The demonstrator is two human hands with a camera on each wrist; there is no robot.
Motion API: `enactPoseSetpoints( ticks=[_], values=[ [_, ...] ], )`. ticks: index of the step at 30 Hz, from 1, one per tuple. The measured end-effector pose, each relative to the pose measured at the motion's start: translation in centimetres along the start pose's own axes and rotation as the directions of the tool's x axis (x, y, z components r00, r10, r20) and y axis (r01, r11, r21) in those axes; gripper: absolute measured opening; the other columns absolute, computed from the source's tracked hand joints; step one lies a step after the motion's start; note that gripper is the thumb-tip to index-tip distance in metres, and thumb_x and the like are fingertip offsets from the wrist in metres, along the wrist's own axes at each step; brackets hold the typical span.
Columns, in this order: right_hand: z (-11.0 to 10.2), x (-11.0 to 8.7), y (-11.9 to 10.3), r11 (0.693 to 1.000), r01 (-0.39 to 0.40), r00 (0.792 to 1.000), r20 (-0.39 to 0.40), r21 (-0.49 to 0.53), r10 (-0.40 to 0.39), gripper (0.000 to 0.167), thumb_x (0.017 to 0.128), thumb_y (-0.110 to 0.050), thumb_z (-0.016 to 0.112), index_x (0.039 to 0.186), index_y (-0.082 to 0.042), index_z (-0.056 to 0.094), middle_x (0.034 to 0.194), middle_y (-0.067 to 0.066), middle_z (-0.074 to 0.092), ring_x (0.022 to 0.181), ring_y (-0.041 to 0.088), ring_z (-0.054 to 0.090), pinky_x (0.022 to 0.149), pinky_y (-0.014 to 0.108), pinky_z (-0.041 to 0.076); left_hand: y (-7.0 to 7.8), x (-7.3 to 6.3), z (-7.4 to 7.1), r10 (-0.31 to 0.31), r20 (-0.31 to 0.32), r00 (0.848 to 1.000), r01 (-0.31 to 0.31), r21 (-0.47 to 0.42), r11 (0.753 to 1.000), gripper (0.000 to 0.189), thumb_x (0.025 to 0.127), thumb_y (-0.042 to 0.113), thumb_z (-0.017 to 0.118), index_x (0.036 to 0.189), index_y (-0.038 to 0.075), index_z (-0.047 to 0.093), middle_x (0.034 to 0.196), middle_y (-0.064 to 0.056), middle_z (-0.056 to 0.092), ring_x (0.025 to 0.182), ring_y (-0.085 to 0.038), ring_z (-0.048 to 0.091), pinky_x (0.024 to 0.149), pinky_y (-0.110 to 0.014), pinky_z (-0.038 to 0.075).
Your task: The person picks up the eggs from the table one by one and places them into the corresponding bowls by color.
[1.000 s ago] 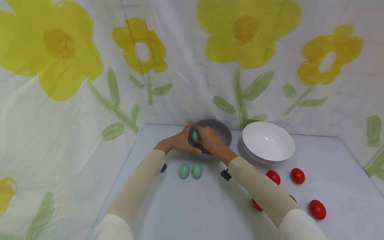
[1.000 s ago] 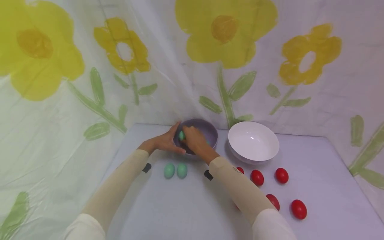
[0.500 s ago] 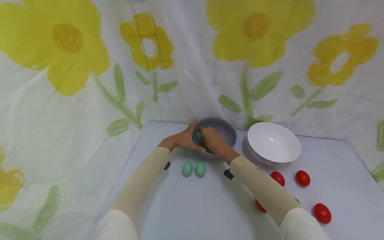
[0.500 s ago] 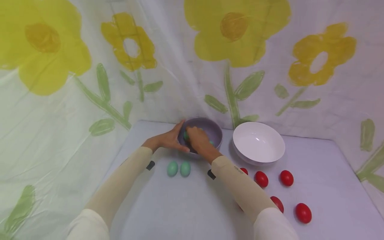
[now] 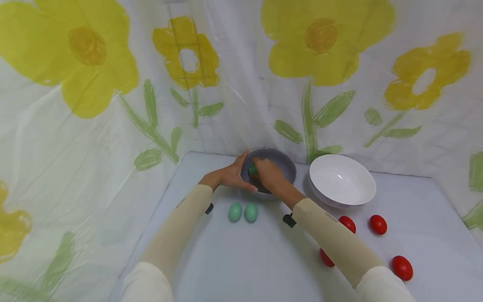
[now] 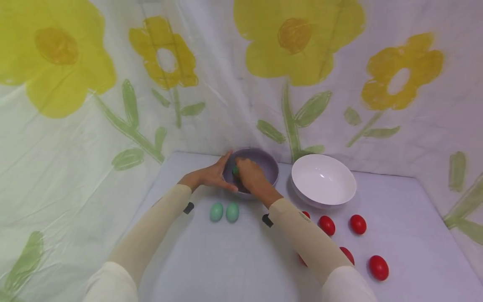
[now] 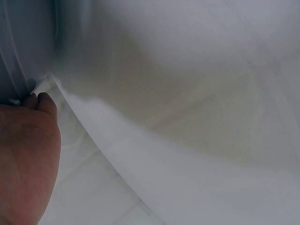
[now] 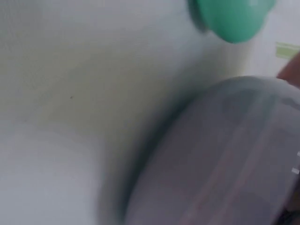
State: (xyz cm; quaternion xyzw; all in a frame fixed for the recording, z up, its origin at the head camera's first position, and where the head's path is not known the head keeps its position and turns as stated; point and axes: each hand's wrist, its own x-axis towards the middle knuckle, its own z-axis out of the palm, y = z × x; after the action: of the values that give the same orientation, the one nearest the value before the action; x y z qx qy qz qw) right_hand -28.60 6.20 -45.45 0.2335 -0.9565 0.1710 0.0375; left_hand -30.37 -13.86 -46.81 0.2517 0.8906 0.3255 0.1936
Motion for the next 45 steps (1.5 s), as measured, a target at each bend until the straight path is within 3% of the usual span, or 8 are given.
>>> enactPoseSetpoints(
  ticks=[3, 6, 13, 22, 26, 30, 36, 45],
  values=[
    [-1.5, -1.0, -0.4, 0.997, -0.002, 1.0, -0.02, 0.082, 0.003, 0.052, 0.098, -0.021, 0.079, 0.143, -0.004, 0.061, 0.122, 0.019, 0.074, 0.11, 0.036, 0.072, 0.088, 0.047, 0.06, -0.1, -0.1, 0.1, -0.007, 0.002, 1.0, 0.007, -0.005, 1.0, 0.155, 0.07, 0.075, 0.087, 0.168, 0.021, -0.021, 0.177, -0.008, -0.013, 0.164, -0.026, -0.004, 0.13, -0.049, 0.014],
    [-3.3, -2.4, -0.7, 0.987, 0.032, 0.996, -0.092, 0.159, -0.017, 0.057, 0.098, -0.024, 0.079, 0.148, -0.004, 0.059, 0.129, 0.018, 0.073, 0.112, 0.034, 0.072, 0.091, 0.046, 0.06, -0.1, -0.1, 0.2, -0.013, 0.006, 1.0, 0.013, -0.009, 1.0, 0.156, 0.069, 0.078, 0.085, 0.167, 0.021, -0.021, 0.177, -0.008, -0.014, 0.163, -0.027, -0.004, 0.13, -0.052, 0.015],
    [-5.9, -6.3, 0.0, 0.963, 0.136, 0.954, -0.292, 0.234, -0.064, 0.054, 0.099, -0.029, 0.078, 0.145, -0.007, 0.062, 0.132, 0.012, 0.073, 0.118, 0.03, 0.071, 0.096, 0.047, 0.058, 0.0, 0.0, -0.1, -0.018, 0.001, 1.0, 0.018, 0.008, 1.0, 0.158, 0.066, 0.083, 0.083, 0.168, 0.023, -0.021, 0.178, -0.007, -0.012, 0.163, -0.027, 0.0, 0.129, -0.052, 0.019],
    [-7.0, -11.0, -1.3, 0.94, 0.174, 0.939, -0.336, 0.294, -0.069, 0.054, 0.094, -0.036, 0.082, 0.144, -0.02, 0.066, 0.133, 0.0, 0.074, 0.108, 0.022, 0.075, 0.09, 0.043, 0.061, 0.8, 0.2, -1.1, 0.003, -0.026, 1.0, -0.003, -0.002, 1.0, 0.157, 0.067, 0.077, 0.087, 0.168, 0.022, -0.02, 0.178, -0.007, -0.012, 0.163, -0.025, -0.004, 0.13, -0.049, 0.014],
    [-5.4, -12.5, -2.6, 0.914, 0.226, 0.95, -0.283, 0.336, -0.131, 0.053, 0.092, -0.032, 0.086, 0.14, -0.019, 0.069, 0.128, -0.002, 0.076, 0.111, 0.016, 0.074, 0.093, 0.04, 0.06, 0.8, 0.5, -1.2, 0.008, -0.025, 1.0, -0.009, -0.007, 1.0, 0.157, 0.067, 0.076, 0.088, 0.168, 0.022, -0.02, 0.178, -0.006, -0.012, 0.163, -0.026, -0.002, 0.13, -0.051, 0.015],
    [-2.9, -13.4, -3.6, 0.911, 0.171, 0.98, -0.157, 0.376, -0.119, 0.057, 0.088, -0.031, 0.089, 0.14, -0.017, 0.069, 0.132, -0.006, 0.073, 0.123, 0.011, 0.068, 0.103, 0.038, 0.056, 0.6, 0.5, -1.3, 0.011, -0.038, 0.999, -0.011, 0.004, 1.0, 0.158, 0.066, 0.077, 0.087, 0.168, 0.021, -0.019, 0.178, -0.007, -0.011, 0.163, -0.029, -0.001, 0.129, -0.053, 0.016],
    [0.4, -13.5, -4.0, 0.935, 0.074, 0.997, -0.027, 0.346, -0.069, 0.067, 0.084, -0.028, 0.092, 0.142, -0.01, 0.064, 0.136, 0.005, 0.07, 0.125, 0.022, 0.066, 0.106, 0.042, 0.054, 0.5, 0.1, -1.1, -0.012, -0.028, 1.0, 0.012, -0.01, 1.0, 0.159, 0.065, 0.077, 0.089, 0.168, 0.022, -0.02, 0.178, -0.009, -0.012, 0.164, -0.028, -0.004, 0.13, -0.053, 0.014],
    [2.4, -13.3, -4.2, 0.949, 0.034, 0.999, 0.006, 0.315, -0.037, 0.065, 0.083, -0.025, 0.093, 0.139, -0.006, 0.066, 0.135, 0.007, 0.07, 0.125, 0.022, 0.066, 0.106, 0.045, 0.053, 0.1, -0.2, 0.0, -0.005, -0.017, 1.0, 0.005, -0.019, 1.0, 0.16, 0.065, 0.078, 0.088, 0.168, 0.019, -0.019, 0.178, -0.009, -0.012, 0.163, -0.027, -0.003, 0.13, -0.052, 0.015]
  ],
)
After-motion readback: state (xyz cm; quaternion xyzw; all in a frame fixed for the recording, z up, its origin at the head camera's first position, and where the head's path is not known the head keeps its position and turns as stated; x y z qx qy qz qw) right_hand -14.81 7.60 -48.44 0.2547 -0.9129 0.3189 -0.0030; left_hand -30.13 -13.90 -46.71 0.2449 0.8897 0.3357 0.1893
